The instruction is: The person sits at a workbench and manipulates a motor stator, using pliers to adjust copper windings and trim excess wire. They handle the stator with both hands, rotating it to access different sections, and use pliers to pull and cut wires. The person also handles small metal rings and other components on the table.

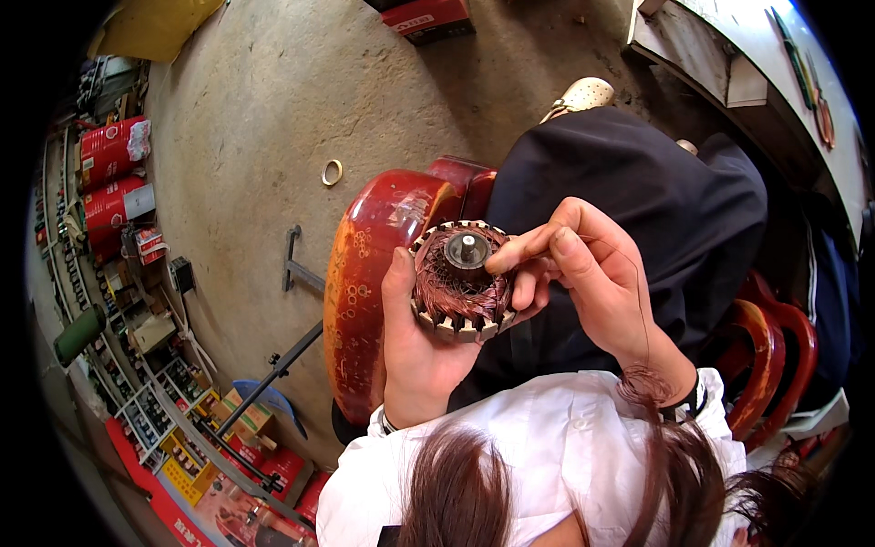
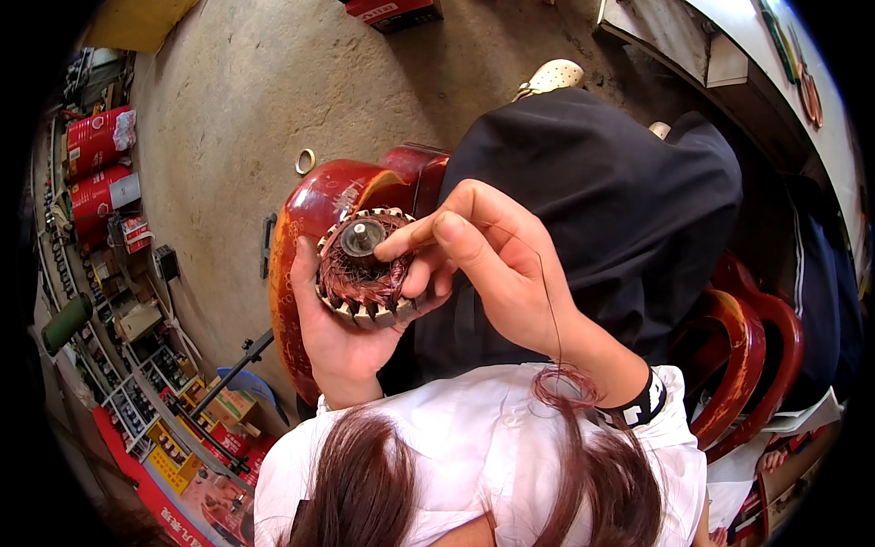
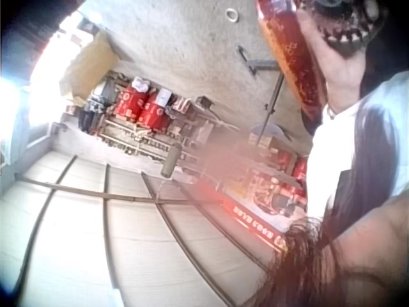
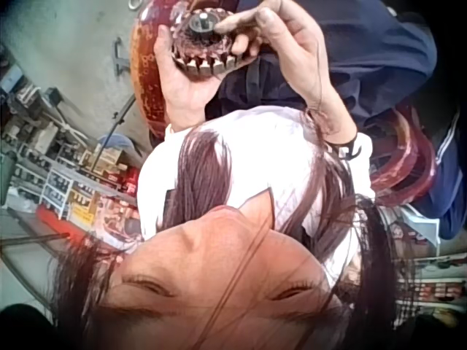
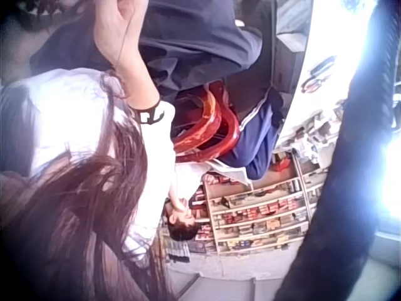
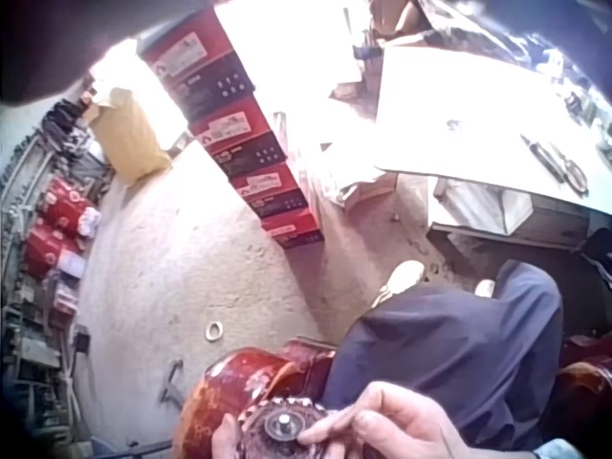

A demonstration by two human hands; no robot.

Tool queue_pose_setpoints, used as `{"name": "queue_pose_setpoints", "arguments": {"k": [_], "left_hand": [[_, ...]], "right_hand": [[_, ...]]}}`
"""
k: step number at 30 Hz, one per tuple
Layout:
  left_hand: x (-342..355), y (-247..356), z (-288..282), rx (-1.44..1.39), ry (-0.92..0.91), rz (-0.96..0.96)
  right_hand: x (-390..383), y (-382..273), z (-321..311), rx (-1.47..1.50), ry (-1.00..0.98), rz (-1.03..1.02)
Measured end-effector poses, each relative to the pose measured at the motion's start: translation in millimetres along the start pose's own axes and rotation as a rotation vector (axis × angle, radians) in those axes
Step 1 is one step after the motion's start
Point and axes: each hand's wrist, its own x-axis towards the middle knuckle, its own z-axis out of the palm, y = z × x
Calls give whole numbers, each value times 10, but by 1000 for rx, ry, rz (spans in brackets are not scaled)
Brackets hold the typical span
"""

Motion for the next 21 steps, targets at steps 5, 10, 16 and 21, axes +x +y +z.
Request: {"name": "queue_pose_setpoints", "arguments": {"k": [5, 10, 16, 21], "left_hand": [[20, -31, 21, 121, 108, 64], [8, -96, 99, 179, 150, 86], [2, -97, 129, 205, 148, 135], [-6, -63, 103, 224, 169, 137]], "right_hand": [[55, 33, -9, 37, 14, 5], [96, 33, 107, 4, 221, 37], [127, 4, 163, -16, 252, 46], [141, 23, 142, -94, 214, 57]]}}
